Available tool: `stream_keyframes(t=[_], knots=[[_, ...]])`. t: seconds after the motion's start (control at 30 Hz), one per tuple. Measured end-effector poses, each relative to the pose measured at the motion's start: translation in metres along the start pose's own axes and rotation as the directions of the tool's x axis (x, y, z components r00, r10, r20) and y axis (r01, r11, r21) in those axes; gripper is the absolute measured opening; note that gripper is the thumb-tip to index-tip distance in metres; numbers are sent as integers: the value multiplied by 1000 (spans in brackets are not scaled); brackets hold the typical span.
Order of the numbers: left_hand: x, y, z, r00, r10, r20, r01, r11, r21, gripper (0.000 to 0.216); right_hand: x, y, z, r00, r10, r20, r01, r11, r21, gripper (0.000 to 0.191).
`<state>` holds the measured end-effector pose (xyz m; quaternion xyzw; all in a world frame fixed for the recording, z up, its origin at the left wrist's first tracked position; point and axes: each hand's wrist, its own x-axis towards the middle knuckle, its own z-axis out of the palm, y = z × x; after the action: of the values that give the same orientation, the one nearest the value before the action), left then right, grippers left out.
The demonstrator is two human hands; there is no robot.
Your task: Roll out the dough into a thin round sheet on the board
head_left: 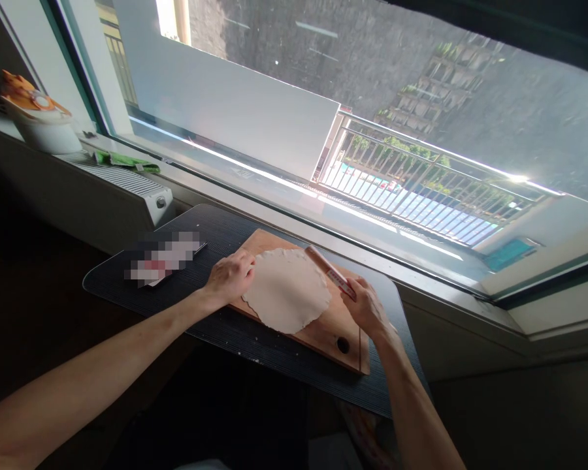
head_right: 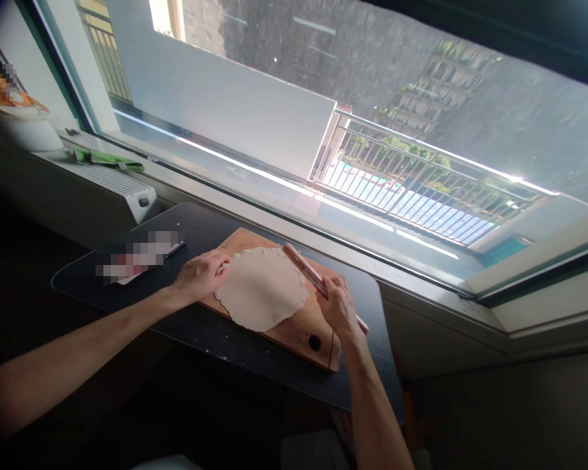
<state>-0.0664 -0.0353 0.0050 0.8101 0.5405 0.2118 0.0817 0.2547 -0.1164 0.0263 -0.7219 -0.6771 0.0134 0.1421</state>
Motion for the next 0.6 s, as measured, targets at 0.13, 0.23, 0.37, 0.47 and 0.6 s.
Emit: stream_keyframes(t=[0.13,0.23,0.37,0.47,0.6], knots=[[-29,1,15,964,220,-148,-218,975,27,18,14,-30,5,965,-228,128,219,972,82,24],[-41,0,21,936,284,-206,-284,958,31,16,32,-55,13,973,-158,170,155,987,31,35],[-46,-1,26,928,283,-242,-287,958,17,14,55,-105,38,999,-3,-41,2,1000,-9,49],[-49,-1,31,931,264,-253,-276,961,-13,15,65,-133,62,998,59,-26,-61,996,-71,59],[-51,0,32,936,255,-243,-270,962,-34,16,95,-129,73,995,98,26,-96,993,-75,64]])
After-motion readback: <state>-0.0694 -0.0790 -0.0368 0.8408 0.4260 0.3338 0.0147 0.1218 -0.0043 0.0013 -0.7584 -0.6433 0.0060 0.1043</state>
